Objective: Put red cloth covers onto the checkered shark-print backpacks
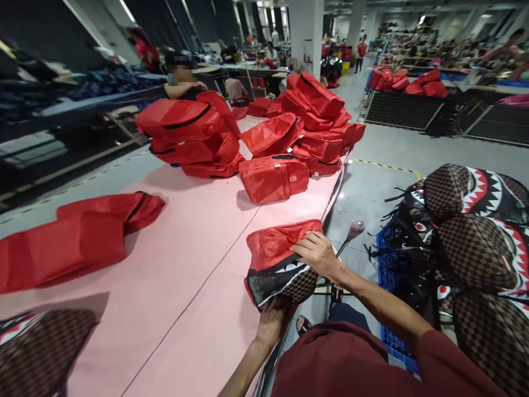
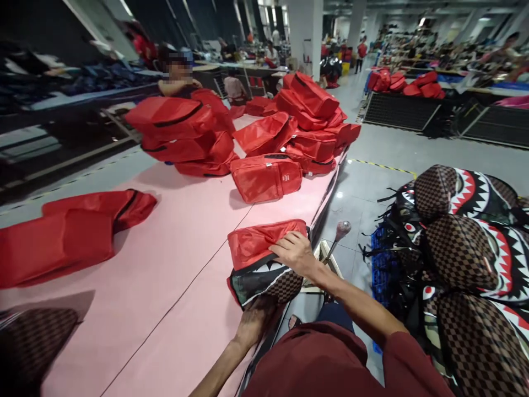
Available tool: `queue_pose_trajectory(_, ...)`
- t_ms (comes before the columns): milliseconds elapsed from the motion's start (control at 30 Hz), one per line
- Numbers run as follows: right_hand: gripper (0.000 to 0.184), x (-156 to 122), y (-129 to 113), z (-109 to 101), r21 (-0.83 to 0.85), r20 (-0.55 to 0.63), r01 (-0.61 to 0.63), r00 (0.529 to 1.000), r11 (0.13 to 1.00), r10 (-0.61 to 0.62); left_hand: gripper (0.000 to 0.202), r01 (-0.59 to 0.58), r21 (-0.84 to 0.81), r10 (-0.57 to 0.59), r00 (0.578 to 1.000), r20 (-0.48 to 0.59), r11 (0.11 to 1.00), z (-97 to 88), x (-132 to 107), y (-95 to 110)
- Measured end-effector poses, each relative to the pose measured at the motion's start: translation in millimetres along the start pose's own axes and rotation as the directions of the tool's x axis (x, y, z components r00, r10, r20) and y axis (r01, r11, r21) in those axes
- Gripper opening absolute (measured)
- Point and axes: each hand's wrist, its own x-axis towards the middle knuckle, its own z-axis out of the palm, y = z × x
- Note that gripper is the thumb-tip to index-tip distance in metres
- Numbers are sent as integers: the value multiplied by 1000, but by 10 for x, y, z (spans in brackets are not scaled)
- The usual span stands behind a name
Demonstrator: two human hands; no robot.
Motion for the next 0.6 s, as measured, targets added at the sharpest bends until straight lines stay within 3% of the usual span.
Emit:
queue_pose_trajectory(100, 15, -354, -38, -401, -3, -107, -224, 969, 974, 223, 72, -143, -198, 160, 984, 73, 970, -277, 4, 259)
queue_pose_trajectory(167, 16, -621, -49, -660, -17, -124, -345, 932, 939, 340, 71, -351, -266, 346, 936, -67, 898, -551, 53, 505)
queue_pose_trajectory(200, 16, -757, -50, -780, -43, -122, -391, 915, 919, 383, 69, -478, -240, 429, 874, -229, 845, -706, 109, 642)
queue_pose_trajectory(233, 17, -890, -47, -890, -79, -122, -433, 898, 898, 422, 68, -581, -166, 476, 773, -421, 797, -860, 196, 780)
queue_pose_trajectory(300, 18, -1138, -27, -1082, -142, -127, -515, 857, 846, 500, 73, -645, -3, 457, 545, -703, 764, -1122, 478, 1029)
queue_pose_trajectory(333, 20, -1246, -12, -1161, -154, -133, -550, 834, 821, 535, 82, -628, 33, 428, 492, -758, 778, -1206, 668, 1128)
queue_pose_trajectory(367, 21, -1342, 8, -1228, -155, -143, -584, 811, 797, 567, 92, -605, 33, 410, 498, -764, 796, -1248, 880, 1203)
queue_pose_trajectory(467, 27, -1547, 94, -1329, -141, -203, -650, 758, 747, 621, 101, -616, -24, 468, 622, -628, 787, -1138, 1545, 1294)
queue_pose_trajectory(533, 30, -1630, 227, -1292, -161, -213, -674, 737, 721, 641, 103, -683, -64, 530, 618, -580, 727, -984, 1986, 1285)
queue_pose_trajectory(600, 30, -1701, 483, -1186, -186, -142, -720, 693, 669, 707, 108, -737, -151, 565, 617, -548, 659, -913, 2485, 1316)
